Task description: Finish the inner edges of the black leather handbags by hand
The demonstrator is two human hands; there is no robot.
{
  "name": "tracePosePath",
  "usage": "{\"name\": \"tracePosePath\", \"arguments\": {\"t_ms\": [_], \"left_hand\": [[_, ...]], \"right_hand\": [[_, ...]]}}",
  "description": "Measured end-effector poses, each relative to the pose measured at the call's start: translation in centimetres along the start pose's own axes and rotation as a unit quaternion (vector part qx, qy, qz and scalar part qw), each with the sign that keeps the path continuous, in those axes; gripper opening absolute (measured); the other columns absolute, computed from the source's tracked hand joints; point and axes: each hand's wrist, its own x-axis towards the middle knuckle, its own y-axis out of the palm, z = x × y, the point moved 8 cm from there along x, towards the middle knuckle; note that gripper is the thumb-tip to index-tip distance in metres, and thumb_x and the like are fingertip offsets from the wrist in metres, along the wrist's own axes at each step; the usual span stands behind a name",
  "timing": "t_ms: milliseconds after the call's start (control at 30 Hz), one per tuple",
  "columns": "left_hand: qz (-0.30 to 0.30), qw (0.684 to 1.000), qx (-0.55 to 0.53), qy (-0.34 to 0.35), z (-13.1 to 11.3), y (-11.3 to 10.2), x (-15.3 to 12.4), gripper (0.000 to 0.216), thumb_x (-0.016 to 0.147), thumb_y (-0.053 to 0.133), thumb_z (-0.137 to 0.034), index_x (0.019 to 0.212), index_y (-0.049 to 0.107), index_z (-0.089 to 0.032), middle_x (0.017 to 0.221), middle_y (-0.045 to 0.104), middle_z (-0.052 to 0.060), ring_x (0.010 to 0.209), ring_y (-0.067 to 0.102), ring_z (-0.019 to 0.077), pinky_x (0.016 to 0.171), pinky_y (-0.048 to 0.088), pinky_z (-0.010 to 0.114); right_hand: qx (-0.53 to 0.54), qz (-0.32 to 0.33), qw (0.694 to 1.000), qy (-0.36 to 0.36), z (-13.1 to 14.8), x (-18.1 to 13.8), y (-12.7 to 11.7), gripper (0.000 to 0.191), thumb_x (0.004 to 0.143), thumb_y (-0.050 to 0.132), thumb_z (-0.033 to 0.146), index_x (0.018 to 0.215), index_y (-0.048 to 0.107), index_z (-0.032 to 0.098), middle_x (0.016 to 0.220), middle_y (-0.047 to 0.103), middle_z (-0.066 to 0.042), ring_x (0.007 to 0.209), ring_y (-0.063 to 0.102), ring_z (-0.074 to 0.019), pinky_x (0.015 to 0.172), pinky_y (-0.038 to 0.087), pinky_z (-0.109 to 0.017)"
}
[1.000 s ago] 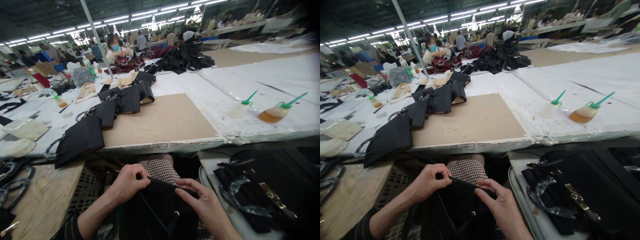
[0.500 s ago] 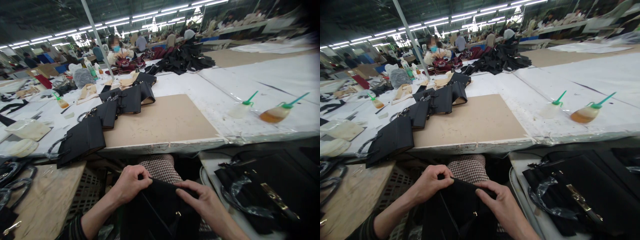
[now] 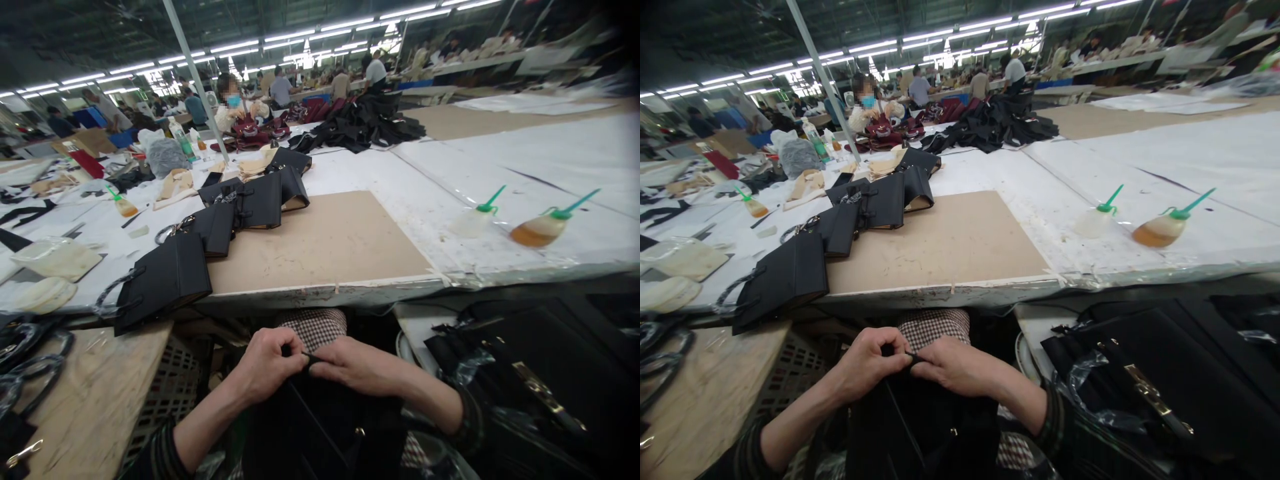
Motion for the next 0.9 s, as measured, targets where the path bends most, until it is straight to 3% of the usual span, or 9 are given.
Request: {"name": "tracePosePath", "arguments": {"t_ms": [167, 300, 433, 533, 633, 900], "left_hand": [[-0.005, 1.000, 0.001, -0.004, 0.6, -0.5, 0.0, 0.013, 0.078, 0.065, -0.019, 0.066, 0.060, -0.017, 0.077, 0.069, 0.000, 0.074, 0.061, 0.0148, 0.069, 0.041, 0.024], [0.012, 0.998, 0.048, -0.029, 1.1, -1.3, 0.4, 0.020, 0.069, 0.074, -0.023, 0.074, 0.055, -0.018, 0.076, 0.067, -0.002, 0.071, 0.058, 0.0145, 0.062, 0.038, 0.023], [0.033, 0.994, 0.055, -0.088, 2.3, -2.6, 0.5, 0.040, 0.059, 0.081, -0.025, 0.085, 0.051, -0.020, 0.079, 0.066, -0.003, 0.070, 0.057, 0.0146, 0.057, 0.036, 0.021], [0.096, 0.990, 0.029, -0.103, 2.7, -2.4, 0.2, 0.040, 0.064, 0.078, -0.027, 0.098, 0.060, -0.019, 0.079, 0.066, -0.003, 0.071, 0.057, 0.0146, 0.059, 0.038, 0.021], [0.147, 0.983, 0.005, -0.108, 2.8, -1.7, -0.1, 0.023, 0.073, 0.070, -0.029, 0.094, 0.070, -0.018, 0.077, 0.066, -0.002, 0.072, 0.057, 0.0146, 0.061, 0.039, 0.021], [0.150, 0.986, 0.016, -0.077, 2.1, -1.4, 0.2, 0.019, 0.081, 0.065, -0.031, 0.088, 0.077, -0.018, 0.072, 0.063, -0.003, 0.068, 0.052, 0.0119, 0.060, 0.037, 0.019]], "right_hand": [[0.045, 0.033, 0.998, -0.039, 0.7, 2.4, 0.6, 0.019, 0.091, 0.055, 0.025, 0.091, 0.072, 0.018, 0.069, 0.061, 0.003, 0.060, 0.052, -0.0121, 0.056, 0.039, -0.020], [0.044, 0.009, 0.998, -0.033, 0.8, 1.5, -0.9, 0.016, 0.089, 0.057, 0.023, 0.090, 0.074, 0.021, 0.075, 0.068, 0.002, 0.066, 0.057, -0.0144, 0.062, 0.044, -0.021], [0.046, 0.055, 0.997, 0.003, 0.0, 0.0, -1.3, 0.017, 0.091, 0.055, 0.024, 0.092, 0.071, 0.020, 0.082, 0.069, 0.000, 0.070, 0.058, -0.0149, 0.064, 0.044, -0.022], [0.053, 0.086, 0.995, 0.022, -0.7, -0.2, -1.0, 0.017, 0.091, 0.054, 0.025, 0.094, 0.069, 0.017, 0.080, 0.066, 0.001, 0.067, 0.055, -0.0132, 0.060, 0.041, -0.021], [0.060, 0.079, 0.994, 0.034, -1.5, 0.1, -0.9, 0.015, 0.090, 0.055, 0.025, 0.093, 0.068, 0.016, 0.079, 0.065, 0.000, 0.068, 0.055, -0.0134, 0.060, 0.040, -0.021], [0.162, 0.065, 0.984, 0.027, -2.4, -0.1, -0.8, 0.024, 0.090, 0.057, 0.024, 0.112, 0.067, 0.021, 0.107, 0.069, -0.001, 0.098, 0.061, -0.0196, 0.085, 0.045, -0.026]]}}
